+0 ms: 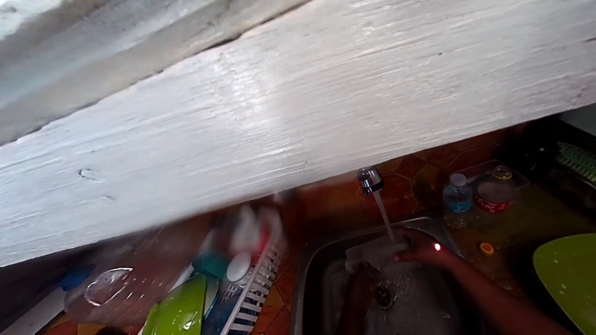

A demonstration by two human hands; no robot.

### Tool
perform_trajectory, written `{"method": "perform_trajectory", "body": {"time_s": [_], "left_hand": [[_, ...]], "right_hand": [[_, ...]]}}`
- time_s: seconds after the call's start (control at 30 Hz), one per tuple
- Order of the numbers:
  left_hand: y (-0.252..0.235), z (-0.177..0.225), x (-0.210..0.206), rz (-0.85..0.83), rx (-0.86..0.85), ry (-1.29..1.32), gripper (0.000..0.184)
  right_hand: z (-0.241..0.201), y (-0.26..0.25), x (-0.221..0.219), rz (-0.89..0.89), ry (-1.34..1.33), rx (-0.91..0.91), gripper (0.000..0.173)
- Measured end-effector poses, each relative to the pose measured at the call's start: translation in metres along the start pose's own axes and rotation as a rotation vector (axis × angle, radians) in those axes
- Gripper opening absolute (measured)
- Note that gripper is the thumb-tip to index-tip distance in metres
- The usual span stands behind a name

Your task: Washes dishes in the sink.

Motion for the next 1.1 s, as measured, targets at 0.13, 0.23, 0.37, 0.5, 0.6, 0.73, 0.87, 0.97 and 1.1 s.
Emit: {"method": "perform_trajectory", "body": {"time_s": [0.13,0.23,0.37,0.5,0.6,0.73,0.87,0.97,1.1], "left_hand": [[0.000,-0.001,-0.002,0.006,-0.027,0.034,0.030],[0.001,0.018,-0.007,0.045,-0.087,0.013,0.027],[-0.005,0.038,-0.006,0.052,-0.202,0.038,0.025],[-0.012,0.036,0.008,0.044,-0.153,-0.076,0.030],[0.000,0.032,0.009,0.087,-0.009,-0.266,0.041],[0.003,0.011,0.022,0.005,0.082,-0.425,0.044],[0.015,-0.001,0.018,0.007,0.206,-0.487,0.061],[0.021,-0.005,0.017,0.020,0.300,-0.553,0.067],[0.024,-0.008,0.007,0.024,0.363,-0.616,0.068]], "right_hand": [[-0.001,0.000,-0.002,-0.072,0.050,0.031,0.075],[0.002,-0.001,-0.004,-0.048,0.009,-0.011,0.076],[0.011,-0.011,-0.010,0.047,-0.137,-0.052,0.073],[0.032,-0.028,-0.020,0.067,-0.259,-0.087,0.053],[0.054,-0.025,-0.024,0.051,-0.346,-0.236,0.042],[0.083,-0.008,-0.030,0.153,-0.448,-0.468,0.051],[0.120,0.004,-0.035,0.263,-0.554,-0.634,0.062],[0.134,0.018,-0.038,0.308,-0.631,-0.737,0.065],[0.145,0.028,-0.031,0.334,-0.693,-0.813,0.067]]}}
Point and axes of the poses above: each hand's wrist, its own y-axis away from the middle knuckle, its own x-axis out of the back of the hand, z = x × y, the point moved 6 cm from there along -y, towards the middle knuckle, and after that the axes turned 15 degrees about -x, right-handed, at the moved point
